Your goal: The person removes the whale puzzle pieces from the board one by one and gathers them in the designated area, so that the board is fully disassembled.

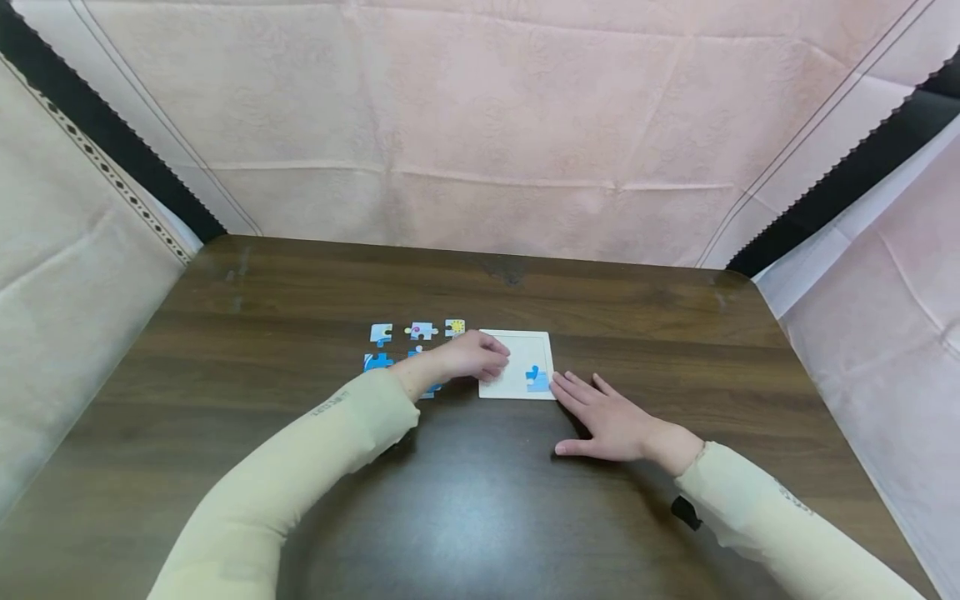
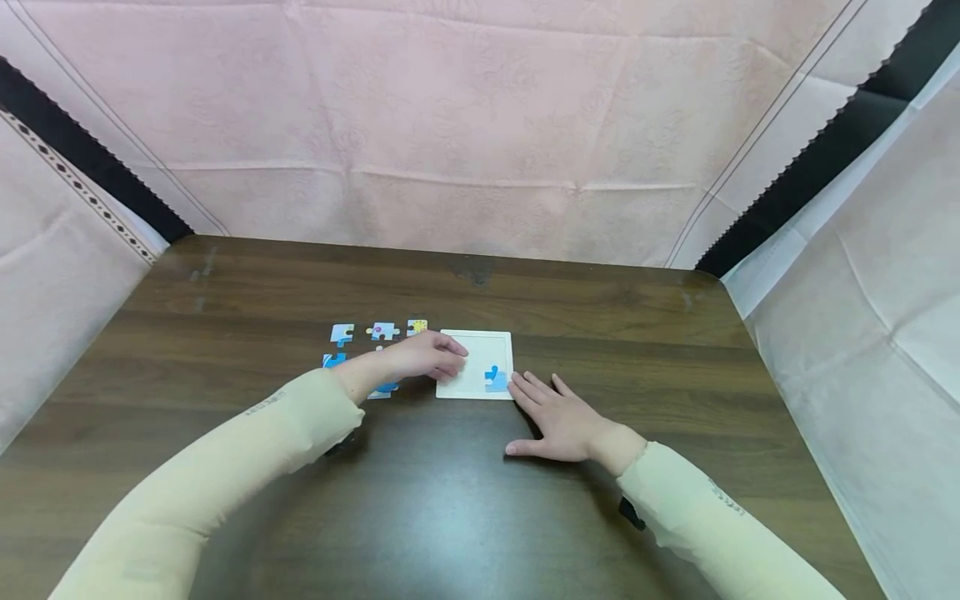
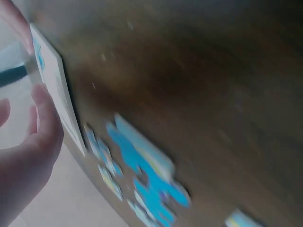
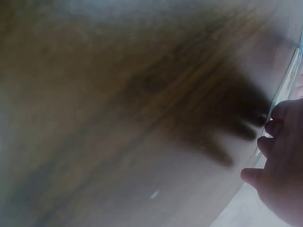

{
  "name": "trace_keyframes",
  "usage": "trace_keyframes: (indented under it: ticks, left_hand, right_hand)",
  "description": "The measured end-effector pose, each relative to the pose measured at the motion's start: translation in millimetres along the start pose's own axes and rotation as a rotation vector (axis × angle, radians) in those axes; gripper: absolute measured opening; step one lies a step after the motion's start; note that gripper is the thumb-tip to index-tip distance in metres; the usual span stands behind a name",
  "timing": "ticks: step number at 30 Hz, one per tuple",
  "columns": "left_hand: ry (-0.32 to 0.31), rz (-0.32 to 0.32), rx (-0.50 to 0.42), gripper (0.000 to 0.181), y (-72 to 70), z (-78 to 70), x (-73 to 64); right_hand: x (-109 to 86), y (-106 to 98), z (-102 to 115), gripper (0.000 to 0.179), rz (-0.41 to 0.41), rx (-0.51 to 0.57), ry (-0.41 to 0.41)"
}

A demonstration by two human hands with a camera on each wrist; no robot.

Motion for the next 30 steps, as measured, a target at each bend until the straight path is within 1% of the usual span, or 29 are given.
trace_keyframes:
  ticks: [3, 7, 11, 16, 20, 25, 30]
  left_hand:
    - [-0.018, 0.014, -0.031, 0.035, 9.5, -2.4, 6.2]
    - [-0.033, 0.032, -0.08, 0.039, 18.6, -4.7, 10.7]
    - [-0.032, 0.04, -0.121, 0.04, 23.9, -8.0, 13.2]
    - [-0.027, 0.034, -0.163, 0.039, 28.5, -10.0, 15.9]
    - [-0.021, 0.006, -0.148, 0.038, 30.2, -9.7, 17.4]
    - [0.017, -0.023, -0.11, 0.036, 32.9, -10.7, 22.5]
    - [0.02, -0.058, -0.106, 0.033, 37.4, -12.8, 29.5]
  right_hand:
    - [0.4, 0, 1, 0.09, 0.003, 0.009, 0.001]
    - [1.0, 0, 0, 0.09, 0.006, 0.004, -0.005]
    - [0.8, 0, -2, 0.09, 0.012, 0.002, -0.004]
    - [0.6, 0, -4, 0.09, 0.016, 0.001, -0.001]
    - [1.3, 0, -5, 0.09, 0.016, -0.008, -0.005]
    - [1.2, 0, -5, 0.09, 0.011, -0.016, -0.007]
    - [1.1, 1, -5, 0.09, 0.005, -0.022, -0.014]
Point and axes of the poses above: each hand's wrist, its own x-axis towards the middle knuckle, its own y-axis out of the palm, z = x × y, the point moved 2 cm from there along x, towards the middle knuckle, and after that the axes turned 6 degrees about x, right-handed, at the moved point
